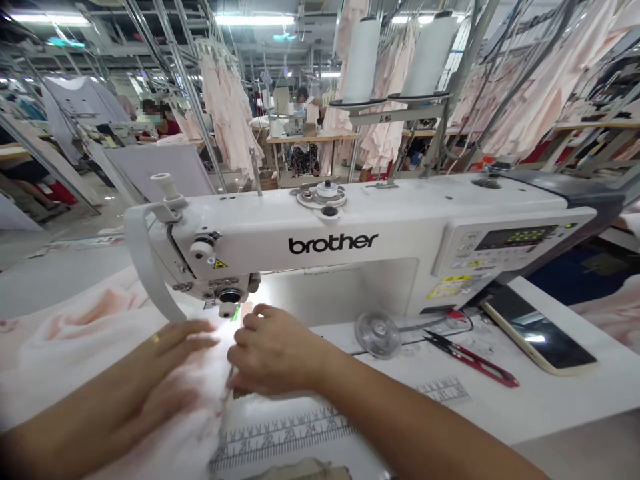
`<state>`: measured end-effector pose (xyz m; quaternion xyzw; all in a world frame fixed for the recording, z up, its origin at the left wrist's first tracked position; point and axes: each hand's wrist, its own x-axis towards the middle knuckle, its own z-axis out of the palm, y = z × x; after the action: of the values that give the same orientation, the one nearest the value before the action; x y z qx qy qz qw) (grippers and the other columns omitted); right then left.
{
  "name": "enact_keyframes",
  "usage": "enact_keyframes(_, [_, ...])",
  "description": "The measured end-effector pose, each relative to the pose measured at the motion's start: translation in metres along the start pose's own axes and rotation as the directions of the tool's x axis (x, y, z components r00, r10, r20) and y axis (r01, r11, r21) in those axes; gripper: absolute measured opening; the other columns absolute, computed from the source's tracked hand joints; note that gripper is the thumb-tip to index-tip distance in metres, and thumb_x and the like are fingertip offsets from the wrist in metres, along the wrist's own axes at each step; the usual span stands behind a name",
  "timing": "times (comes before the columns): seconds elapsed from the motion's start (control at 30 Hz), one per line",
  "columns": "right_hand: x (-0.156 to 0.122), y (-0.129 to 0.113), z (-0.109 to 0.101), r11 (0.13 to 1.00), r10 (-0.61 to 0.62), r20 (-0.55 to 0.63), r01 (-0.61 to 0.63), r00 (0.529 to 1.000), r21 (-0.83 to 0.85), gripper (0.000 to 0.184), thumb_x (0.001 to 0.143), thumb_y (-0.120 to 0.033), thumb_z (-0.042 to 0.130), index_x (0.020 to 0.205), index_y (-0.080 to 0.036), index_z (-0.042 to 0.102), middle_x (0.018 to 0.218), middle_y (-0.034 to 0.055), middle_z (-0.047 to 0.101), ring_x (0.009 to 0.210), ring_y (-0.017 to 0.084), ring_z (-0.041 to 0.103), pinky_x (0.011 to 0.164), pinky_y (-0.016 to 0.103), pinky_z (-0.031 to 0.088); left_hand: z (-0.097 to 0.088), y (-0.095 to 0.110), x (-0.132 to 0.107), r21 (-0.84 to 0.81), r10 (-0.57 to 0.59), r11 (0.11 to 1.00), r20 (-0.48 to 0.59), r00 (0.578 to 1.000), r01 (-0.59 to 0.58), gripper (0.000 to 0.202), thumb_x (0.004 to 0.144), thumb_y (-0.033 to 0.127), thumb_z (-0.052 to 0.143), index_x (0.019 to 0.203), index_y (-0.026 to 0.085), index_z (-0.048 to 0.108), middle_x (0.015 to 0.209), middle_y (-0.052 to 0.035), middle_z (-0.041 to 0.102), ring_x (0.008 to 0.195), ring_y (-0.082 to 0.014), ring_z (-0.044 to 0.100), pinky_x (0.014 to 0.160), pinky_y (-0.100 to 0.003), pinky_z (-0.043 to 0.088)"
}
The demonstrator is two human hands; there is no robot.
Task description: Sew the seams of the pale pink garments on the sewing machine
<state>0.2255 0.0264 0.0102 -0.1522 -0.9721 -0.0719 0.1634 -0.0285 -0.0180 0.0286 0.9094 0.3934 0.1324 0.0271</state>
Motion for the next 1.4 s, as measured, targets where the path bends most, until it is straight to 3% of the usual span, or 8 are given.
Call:
enact_keyframes(0.1, [0.000,-0.012,-0.001,0.959,-0.279,-0.078,0.282,0.957,0.034,0.040,0.096,-0.051,0.052,0.074,-0.018,0.057,0.068,0.0003,0.054,0.067,0.018,0.048,0.068,0.034,0.038,0.013,0.019,-0.020,-0.074,0.047,0.996,-0.012,0.999,-0.048,0.031,0.090,0.028,0.056,0.121,0.031,0.056,0.113,-0.0039,0.066,0.105,-0.0237,0.061,0.090,-0.033,0.051])
enact_keyframes(0.3, [0.004,-0.043,-0.007,0.874,-0.478,-0.149,0.486,0.866,0.019,0.025,0.099,-0.021,0.044,0.089,-0.018,0.066,0.089,0.0059,0.063,0.084,0.018,0.058,0.076,0.032,0.044,0.014,0.017,-0.022,-0.381,-0.309,0.886,-0.056,0.949,0.266,0.013,0.097,0.027,0.042,0.098,0.026,0.056,0.083,0.0017,0.064,0.076,-0.0155,0.062,0.068,-0.022,0.051])
enact_keyframes(0.43, [0.007,-0.052,-0.002,0.896,-0.443,-0.107,0.444,0.890,-0.010,0.019,0.095,-0.019,0.050,0.089,-0.015,0.068,0.083,0.0067,0.066,0.075,0.017,0.061,0.075,0.032,0.047,-0.006,0.010,-0.017,-0.355,-0.342,0.893,-0.130,0.931,0.279,0.016,0.096,0.031,0.046,0.108,0.028,0.056,0.086,0.0026,0.064,0.080,-0.0149,0.063,0.069,-0.021,0.051])
enact_keyframes(0.57, [0.007,-0.050,0.008,0.938,-0.317,-0.244,0.341,0.916,0.060,0.028,0.093,-0.017,0.046,0.069,-0.018,0.060,0.064,-0.0006,0.058,0.059,0.013,0.057,0.057,0.027,0.043,-0.005,0.016,-0.011,-0.212,-0.133,0.972,-0.127,0.983,0.104,0.018,0.093,0.024,0.047,0.103,0.027,0.062,0.100,-0.0039,0.066,0.099,-0.0208,0.062,0.082,-0.029,0.052])
enact_keyframes(0.73, [0.001,-0.047,0.015,0.943,-0.304,-0.284,0.330,0.909,0.047,0.029,0.092,-0.017,0.048,0.063,-0.019,0.051,0.059,-0.0022,0.053,0.057,0.013,0.053,0.053,0.028,0.041,0.013,0.019,-0.008,-0.048,0.145,0.988,-0.006,0.989,-0.145,0.025,0.091,0.017,0.051,0.112,0.027,0.059,0.124,-0.0037,0.066,0.119,-0.0189,0.059,0.116,-0.036,0.032])
enact_keyframes(1.0, [0.000,-0.044,0.012,0.953,-0.287,-0.203,0.301,0.936,0.040,0.027,0.090,-0.015,0.050,0.064,-0.019,0.050,0.059,-0.0031,0.051,0.057,0.013,0.051,0.053,0.028,0.039,0.022,0.015,-0.006,-0.078,0.110,0.991,0.074,0.991,-0.104,0.025,0.094,0.016,0.045,0.113,0.025,0.059,0.126,-0.0056,0.066,0.119,-0.0180,0.059,0.115,-0.036,0.034])
enact_keyframes(1.23, [0.001,-0.029,0.012,0.992,-0.126,-0.076,0.124,0.989,-0.025,0.019,0.095,-0.012,0.049,0.078,-0.016,0.055,0.072,-0.0004,0.057,0.065,0.014,0.052,0.062,0.028,0.042,0.028,-0.011,0.023,-0.171,0.061,0.984,0.065,0.996,-0.049,0.025,0.097,0.014,0.037,0.103,0.020,0.061,0.124,-0.0086,0.065,0.118,-0.0211,0.056,0.104,-0.039,0.045])
enact_keyframes(1.4, [0.002,-0.030,0.008,0.979,-0.202,-0.115,0.197,0.973,-0.053,0.015,0.095,-0.012,0.049,0.084,-0.013,0.059,0.077,0.0027,0.060,0.073,0.016,0.055,0.070,0.030,0.044,0.009,-0.017,0.026,-0.072,0.113,0.992,0.120,0.986,-0.105,0.030,0.098,0.021,0.041,0.124,0.025,0.056,0.126,-0.0023,0.065,0.119,-0.0195,0.057,0.103,-0.036,0.045])
